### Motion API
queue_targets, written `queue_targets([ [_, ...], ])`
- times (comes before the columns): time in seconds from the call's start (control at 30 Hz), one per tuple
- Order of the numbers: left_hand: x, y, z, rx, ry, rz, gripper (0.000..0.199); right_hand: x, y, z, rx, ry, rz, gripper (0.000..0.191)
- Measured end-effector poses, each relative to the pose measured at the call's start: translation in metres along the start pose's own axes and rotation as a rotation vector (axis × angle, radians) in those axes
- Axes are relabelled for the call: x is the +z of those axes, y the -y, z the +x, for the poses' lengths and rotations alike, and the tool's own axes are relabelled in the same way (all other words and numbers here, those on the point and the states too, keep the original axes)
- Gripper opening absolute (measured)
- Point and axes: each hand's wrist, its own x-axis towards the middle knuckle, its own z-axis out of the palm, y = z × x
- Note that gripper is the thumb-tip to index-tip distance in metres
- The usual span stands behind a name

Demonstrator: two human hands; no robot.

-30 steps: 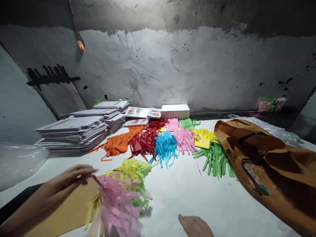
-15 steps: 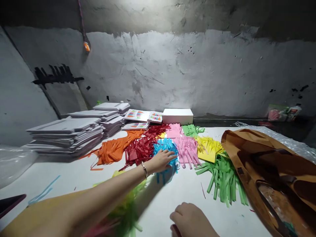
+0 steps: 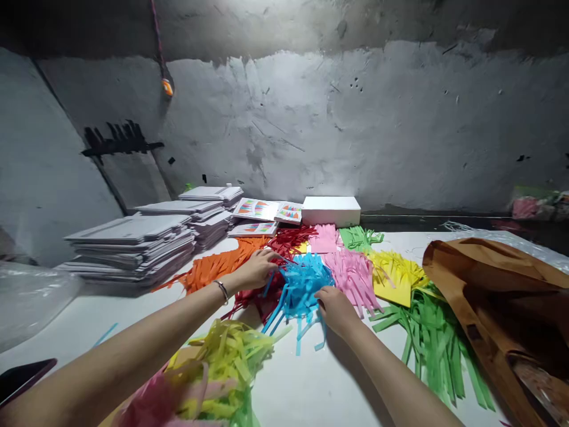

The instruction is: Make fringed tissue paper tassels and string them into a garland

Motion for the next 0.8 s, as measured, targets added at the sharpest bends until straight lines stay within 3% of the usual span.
queue_targets([
  [0.1,0.001,0.004,0.003,-0.163,-0.092,0.009,0.024,0.025,-0.009,0.019,0.018,-0.052,0.005,0.023],
  [0.17,0.004,-0.006,0.003,-0.173,-0.123,-0.007,0.026,0.034,-0.017,0.024,0.089,-0.133,0.002,0.029],
  [0.27,0.009,-0.034,0.004,-0.045,-0.114,-0.052,0.025,0.037,-0.032,0.029,0.240,-0.235,0.002,0.032],
  [0.33,0.012,-0.056,0.009,0.065,-0.100,-0.079,0.026,0.035,-0.039,0.031,0.289,-0.227,0.025,0.028],
  [0.53,0.025,-0.099,0.038,0.315,-0.084,-0.100,0.056,0.025,-0.029,0.018,0.251,-0.160,0.127,0.021],
  [0.7,0.044,-0.102,0.028,0.325,-0.076,-0.029,0.014,0.008,-0.024,-0.002,0.153,-0.092,0.244,0.017],
  [0.8,0.052,-0.100,0.009,0.352,-0.074,0.022,0.015,0.003,-0.032,-0.001,0.170,-0.113,0.234,0.017],
])
